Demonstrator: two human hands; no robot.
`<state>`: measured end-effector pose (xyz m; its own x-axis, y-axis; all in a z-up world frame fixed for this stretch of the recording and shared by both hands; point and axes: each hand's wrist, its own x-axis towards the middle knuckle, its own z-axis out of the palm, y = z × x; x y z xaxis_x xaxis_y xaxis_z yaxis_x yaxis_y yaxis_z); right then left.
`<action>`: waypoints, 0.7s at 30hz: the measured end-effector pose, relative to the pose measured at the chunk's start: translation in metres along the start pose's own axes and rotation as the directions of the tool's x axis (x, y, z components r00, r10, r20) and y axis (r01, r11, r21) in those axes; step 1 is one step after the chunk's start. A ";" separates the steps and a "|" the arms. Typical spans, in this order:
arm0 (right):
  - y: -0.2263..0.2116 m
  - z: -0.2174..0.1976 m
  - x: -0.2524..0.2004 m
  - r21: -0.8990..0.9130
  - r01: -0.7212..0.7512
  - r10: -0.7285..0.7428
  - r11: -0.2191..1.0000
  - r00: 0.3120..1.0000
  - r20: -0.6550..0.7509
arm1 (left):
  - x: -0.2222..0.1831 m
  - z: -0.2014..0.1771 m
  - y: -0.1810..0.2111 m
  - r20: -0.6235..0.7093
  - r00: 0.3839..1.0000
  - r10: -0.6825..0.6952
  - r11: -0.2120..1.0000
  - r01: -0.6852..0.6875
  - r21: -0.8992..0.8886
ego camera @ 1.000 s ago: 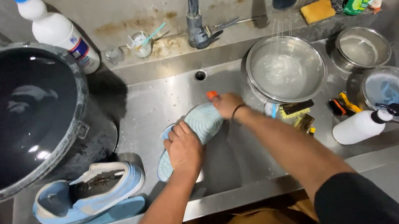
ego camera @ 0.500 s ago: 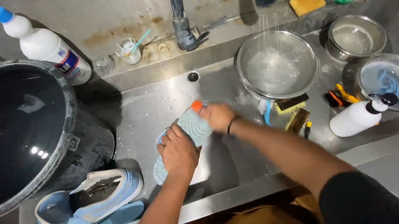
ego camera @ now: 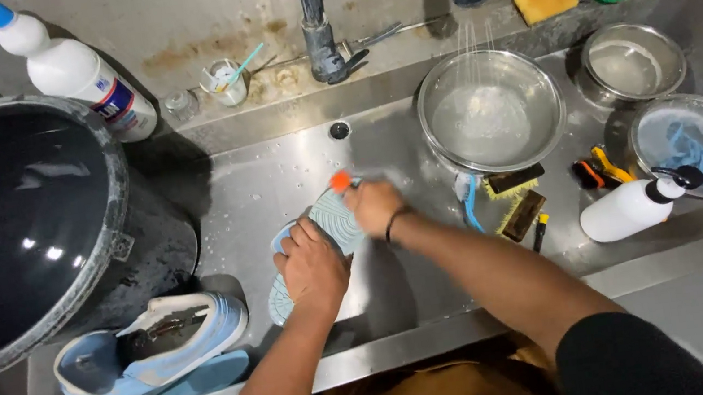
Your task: Scrubbing the sole of a light blue sneaker with a brush and water in a stainless steel sink.
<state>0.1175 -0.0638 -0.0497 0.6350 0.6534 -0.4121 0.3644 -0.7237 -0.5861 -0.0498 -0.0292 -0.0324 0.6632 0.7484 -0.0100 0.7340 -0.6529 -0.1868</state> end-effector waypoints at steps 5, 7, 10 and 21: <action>0.009 -0.040 -0.012 -0.012 -0.066 0.066 0.998 0.997 0.042 | -0.006 0.003 0.000 -0.053 0.999 -0.010 1.000 0.010 0.005; 0.021 -0.022 0.019 -0.093 -0.057 0.058 0.994 0.998 0.014 | -0.001 -0.002 0.000 -0.027 1.000 -0.008 1.000 0.008 0.012; 0.013 0.017 0.009 -0.044 -0.021 0.022 0.999 0.999 0.034 | 0.002 0.004 0.001 -0.016 0.999 -0.033 0.999 0.033 -0.001; 0.039 0.052 -0.013 -0.585 0.523 -0.758 0.620 0.593 -0.273 | 0.005 -0.001 -0.007 -0.197 0.980 0.008 0.998 -0.019 -0.056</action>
<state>0.0884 -0.0888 -0.1033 0.2864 0.8750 0.3904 0.9564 -0.2367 -0.1711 -0.0520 -0.0210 -0.0299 0.6846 0.7057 0.1825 0.7284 -0.6724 -0.1317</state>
